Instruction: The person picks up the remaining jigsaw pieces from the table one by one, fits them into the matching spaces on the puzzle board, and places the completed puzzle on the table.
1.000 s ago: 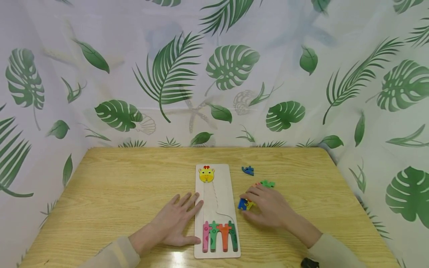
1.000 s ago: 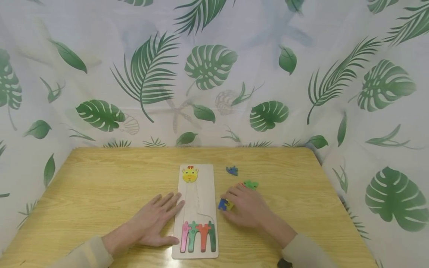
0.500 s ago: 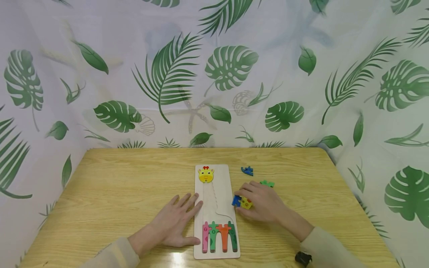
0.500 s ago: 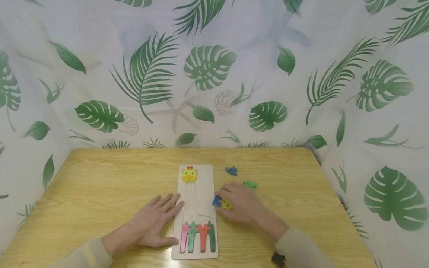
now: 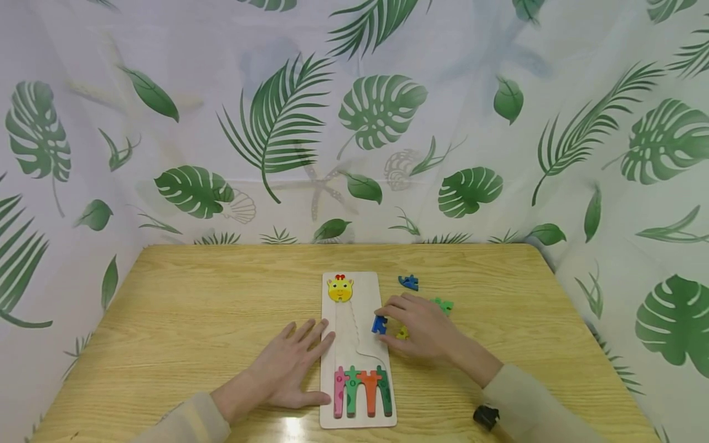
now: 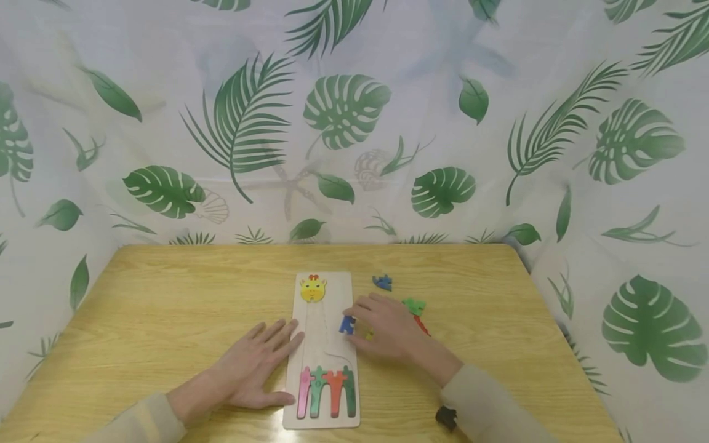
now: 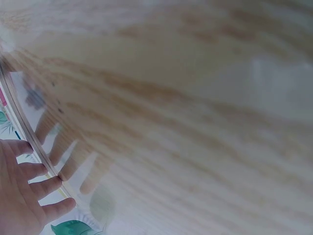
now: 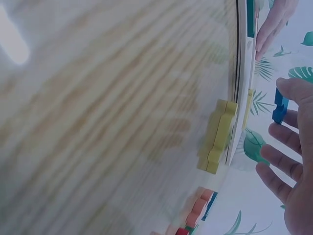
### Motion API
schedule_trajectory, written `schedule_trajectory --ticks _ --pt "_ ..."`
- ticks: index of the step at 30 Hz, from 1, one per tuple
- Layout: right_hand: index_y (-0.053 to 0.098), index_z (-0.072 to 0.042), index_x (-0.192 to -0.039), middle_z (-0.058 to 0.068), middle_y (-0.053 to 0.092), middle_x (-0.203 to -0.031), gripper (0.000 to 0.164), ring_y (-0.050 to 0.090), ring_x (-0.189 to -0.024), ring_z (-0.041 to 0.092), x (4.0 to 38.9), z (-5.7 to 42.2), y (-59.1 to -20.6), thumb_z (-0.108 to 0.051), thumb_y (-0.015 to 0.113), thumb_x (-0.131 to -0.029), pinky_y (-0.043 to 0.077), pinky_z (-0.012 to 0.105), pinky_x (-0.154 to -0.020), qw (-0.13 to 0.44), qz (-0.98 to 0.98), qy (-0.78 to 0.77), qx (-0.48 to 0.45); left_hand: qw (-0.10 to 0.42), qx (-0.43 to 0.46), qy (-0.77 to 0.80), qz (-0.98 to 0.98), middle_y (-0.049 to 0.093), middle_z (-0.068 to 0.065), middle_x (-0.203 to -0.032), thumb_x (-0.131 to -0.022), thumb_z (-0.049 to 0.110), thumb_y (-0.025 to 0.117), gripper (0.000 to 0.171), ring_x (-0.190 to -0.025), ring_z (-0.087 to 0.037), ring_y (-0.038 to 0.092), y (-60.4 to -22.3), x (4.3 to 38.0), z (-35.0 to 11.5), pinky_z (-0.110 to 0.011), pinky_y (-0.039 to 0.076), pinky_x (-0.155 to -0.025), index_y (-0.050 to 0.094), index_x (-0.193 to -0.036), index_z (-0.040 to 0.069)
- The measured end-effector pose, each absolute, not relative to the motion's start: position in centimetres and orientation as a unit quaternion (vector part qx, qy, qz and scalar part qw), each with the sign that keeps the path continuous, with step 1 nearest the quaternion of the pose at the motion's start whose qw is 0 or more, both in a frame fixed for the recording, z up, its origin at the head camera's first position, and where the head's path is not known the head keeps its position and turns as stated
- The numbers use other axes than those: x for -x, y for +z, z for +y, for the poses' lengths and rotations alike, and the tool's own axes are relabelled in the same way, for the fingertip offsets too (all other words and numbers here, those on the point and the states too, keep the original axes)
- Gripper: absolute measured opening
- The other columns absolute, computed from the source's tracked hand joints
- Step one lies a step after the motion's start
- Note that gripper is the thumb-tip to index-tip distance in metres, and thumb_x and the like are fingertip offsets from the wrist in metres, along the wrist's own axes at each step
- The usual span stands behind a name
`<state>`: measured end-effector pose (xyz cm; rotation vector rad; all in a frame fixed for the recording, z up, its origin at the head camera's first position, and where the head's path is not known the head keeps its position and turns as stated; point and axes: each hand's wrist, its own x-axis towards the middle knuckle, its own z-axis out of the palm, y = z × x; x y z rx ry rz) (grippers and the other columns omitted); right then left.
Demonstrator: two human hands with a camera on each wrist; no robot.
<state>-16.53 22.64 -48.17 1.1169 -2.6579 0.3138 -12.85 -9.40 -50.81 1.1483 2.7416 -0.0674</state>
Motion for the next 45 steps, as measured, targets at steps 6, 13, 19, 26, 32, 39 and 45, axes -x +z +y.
schedule_trajectory --ticks 6,13,19,26,32,39,45 --pt "0.078 -0.02 -0.119 -0.006 0.074 -0.108 0.039 0.066 -0.093 0.01 17.1 22.0 -48.6 -0.045 0.082 -0.089 0.059 0.027 -0.078 0.12 -0.908 0.116 -0.385 0.086 -0.382 -0.019 0.92 0.026 -0.012 -0.177 -0.088 0.094 0.035 0.111 -0.16 -0.035 0.035 -50.8 12.8 -9.4 -0.058 0.037 -0.127 0.027 -0.169 0.018" --pt "0.078 -0.021 -0.12 -0.005 0.075 -0.11 0.04 0.068 -0.098 0.013 17.4 21.0 -48.1 -0.046 0.082 -0.09 0.06 0.03 -0.084 0.101 -0.916 0.108 -0.372 0.083 -0.381 -0.015 0.921 0.027 -0.012 -0.176 -0.088 0.093 0.036 0.11 -0.16 -0.036 0.035 -50.7 12.6 -9.3 -0.058 0.037 -0.126 0.03 -0.168 0.018" --pt "0.077 -0.021 -0.121 -0.004 0.074 -0.112 0.039 0.068 -0.099 0.014 18.0 20.3 -47.9 -0.045 0.081 -0.09 0.061 0.031 -0.083 0.1 -0.917 0.099 -0.374 0.087 -0.378 -0.014 0.921 0.026 -0.012 -0.177 -0.088 0.093 0.036 0.11 -0.161 -0.036 0.034 -50.7 12.6 -9.3 -0.059 0.037 -0.127 0.029 -0.168 0.018" --pt "0.076 -0.021 -0.123 -0.004 0.074 -0.114 0.04 0.069 -0.1 0.013 18.7 19.9 -48.1 -0.045 0.081 -0.091 0.061 0.03 -0.082 0.087 -0.918 0.099 -0.374 0.091 -0.381 -0.011 0.92 0.026 -0.013 -0.176 -0.088 0.093 0.036 0.11 -0.16 -0.037 0.035 -50.7 12.8 -9.3 -0.059 0.037 -0.127 0.028 -0.168 0.018" --pt "0.075 -0.022 -0.125 -0.004 0.073 -0.115 0.04 0.07 -0.101 0.013 19.3 19.6 -48.6 -0.045 0.08 -0.093 0.062 0.03 -0.083 0.082 -0.916 0.095 -0.382 0.094 -0.38 -0.006 0.92 0.026 -0.013 -0.176 -0.088 0.092 0.037 0.11 -0.16 -0.037 0.035 -50.6 12.8 -9.4 -0.059 0.037 -0.126 0.029 -0.168 0.018" --pt "0.075 -0.02 -0.126 -0.003 0.073 -0.116 0.04 0.07 -0.102 0.013 20.1 19.0 -48.8 -0.043 0.079 -0.094 0.062 0.031 -0.087 0.073 -0.911 0.102 -0.392 0.097 -0.38 -0.005 0.92 0.026 -0.013 -0.177 -0.088 0.092 0.037 0.11 -0.16 -0.036 0.034 -50.5 12.9 -9.4 -0.059 0.036 -0.127 0.028 -0.168 0.018" --pt "0.074 -0.02 -0.126 -0.002 0.073 -0.118 0.04 0.07 -0.103 0.014 20.6 18.5 -49.0 -0.046 0.077 -0.095 0.062 0.03 -0.087 0.065 -0.915 0.092 -0.387 0.093 -0.382 -0.015 0.919 0.026 -0.013 -0.177 -0.088 0.092 0.037 0.11 -0.16 -0.036 0.035 -50.5 12.8 -9.4 -0.058 0.037 -0.127 0.028 -0.168 0.018"
